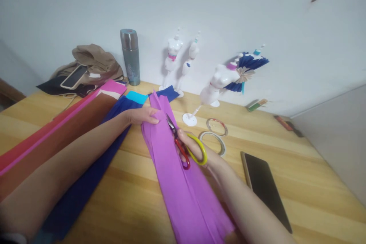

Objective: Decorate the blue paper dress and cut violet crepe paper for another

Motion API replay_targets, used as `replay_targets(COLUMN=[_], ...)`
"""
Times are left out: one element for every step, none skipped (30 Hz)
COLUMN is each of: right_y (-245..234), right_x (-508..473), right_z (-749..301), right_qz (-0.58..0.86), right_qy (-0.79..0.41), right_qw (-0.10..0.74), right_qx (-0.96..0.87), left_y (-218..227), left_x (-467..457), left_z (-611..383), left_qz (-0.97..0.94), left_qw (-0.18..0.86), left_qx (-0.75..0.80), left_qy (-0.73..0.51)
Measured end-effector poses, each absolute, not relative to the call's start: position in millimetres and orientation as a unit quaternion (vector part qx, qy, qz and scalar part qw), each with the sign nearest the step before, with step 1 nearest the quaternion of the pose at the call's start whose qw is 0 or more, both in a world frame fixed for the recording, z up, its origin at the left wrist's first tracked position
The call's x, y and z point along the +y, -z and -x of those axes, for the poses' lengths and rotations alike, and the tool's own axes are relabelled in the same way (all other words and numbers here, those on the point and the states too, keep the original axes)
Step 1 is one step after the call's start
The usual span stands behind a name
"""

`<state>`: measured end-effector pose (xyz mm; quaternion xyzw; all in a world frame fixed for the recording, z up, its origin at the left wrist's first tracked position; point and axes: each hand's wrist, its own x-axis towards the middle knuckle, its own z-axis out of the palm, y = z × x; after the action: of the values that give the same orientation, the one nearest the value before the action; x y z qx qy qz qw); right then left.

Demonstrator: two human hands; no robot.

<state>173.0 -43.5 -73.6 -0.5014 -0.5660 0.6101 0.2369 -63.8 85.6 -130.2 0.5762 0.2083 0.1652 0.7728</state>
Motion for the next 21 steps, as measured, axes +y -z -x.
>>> replay_targets(right_y=[73.7, 74.4, 75.7, 77.5, 79.5, 81.7, 83.9, 86.0, 87.8, 89.2, 90.3, 91.0, 91.3, 91.3, 91.1, 90.7, 90.2, 89.8, 89.5, 89.2, 88.9], right_x=[-42.1, -40.1, -37.8, -35.3, -32.8, -30.4, -28.4, -26.8, -25.7, -25.0, -24.5, -24.3, -24.1, -24.0, -23.9, -23.8, -23.8, -23.8, -23.8, -23.9, -23.8], right_z=[-172.5, -172.2, -172.2, -172.4, -172.8, -173.4, -174.1, -174.7, -175.4, -176.0, -176.6, -177.2, -177.8, -178.5, -179.3, -180.2, -181.2, -182.0, -182.7, -183.1, -183.1], right_qz=[0.502, 0.503, 0.502, 0.500, 0.497, 0.495, 0.495, 0.496, 0.497, 0.496, 0.494, 0.491, 0.488, 0.486, 0.486, 0.485, 0.483, 0.479, 0.474, 0.469, 0.465], right_qy=[-0.611, -0.614, -0.617, -0.621, -0.622, -0.621, -0.619, -0.616, -0.612, -0.608, -0.604, -0.603, -0.602, -0.605, -0.609, -0.613, -0.618, -0.622, -0.626, -0.630, -0.632], right_qw=[0.238, 0.238, 0.238, 0.235, 0.231, 0.226, 0.220, 0.213, 0.210, 0.210, 0.213, 0.214, 0.214, 0.208, 0.201, 0.194, 0.188, 0.186, 0.191, 0.197, 0.207], right_qx=[-0.564, -0.560, -0.556, -0.557, -0.559, -0.564, -0.569, -0.574, -0.579, -0.583, -0.587, -0.592, -0.594, -0.595, -0.594, -0.593, -0.592, -0.590, -0.589, -0.587, -0.585], left_y=[130.1, 129.8, 129.3, 128.9, 128.5, 128.2, 128.2, 128.3, 128.8, 129.4, 130.1, 130.9, 131.7, 132.5, 133.1, 133.7, 134.2, 134.7, 135.0, 135.2, 135.2], left_x=[85.5, 85.3, 85.0, 84.7, 84.5, 84.4, 84.4, 84.5, 84.9, 85.4, 86.0, 86.7, 87.3, 87.9, 88.3, 88.6, 88.8, 88.8, 88.6, 88.4, 88.2], left_z=[63.9, 63.9, 64.0, 64.1, 64.1, 64.2, 64.2, 64.1, 64.0, 63.9, 63.8, 63.7, 63.7, 63.8, 63.9, 64.0, 64.2, 64.3, 64.5, 64.6, 64.6], left_qz=[-0.576, -0.575, -0.574, -0.574, -0.575, -0.575, -0.576, -0.575, -0.575, -0.574, -0.574, -0.575, -0.576, -0.578, -0.578, -0.578, -0.577, -0.576, -0.574, -0.573, -0.573], left_qw=[0.773, 0.773, 0.773, 0.772, 0.772, 0.771, 0.770, 0.771, 0.772, 0.773, 0.773, 0.773, 0.773, 0.773, 0.772, 0.772, 0.772, 0.773, 0.773, 0.773, 0.773], left_qx=[0.208, 0.209, 0.210, 0.212, 0.213, 0.214, 0.215, 0.216, 0.216, 0.215, 0.213, 0.211, 0.210, 0.210, 0.210, 0.211, 0.213, 0.215, 0.218, 0.220, 0.221], left_qy=[-0.166, -0.167, -0.169, -0.170, -0.170, -0.170, -0.169, -0.168, -0.167, -0.166, -0.165, -0.163, -0.161, -0.159, -0.158, -0.159, -0.158, -0.159, -0.159, -0.160, -0.159])
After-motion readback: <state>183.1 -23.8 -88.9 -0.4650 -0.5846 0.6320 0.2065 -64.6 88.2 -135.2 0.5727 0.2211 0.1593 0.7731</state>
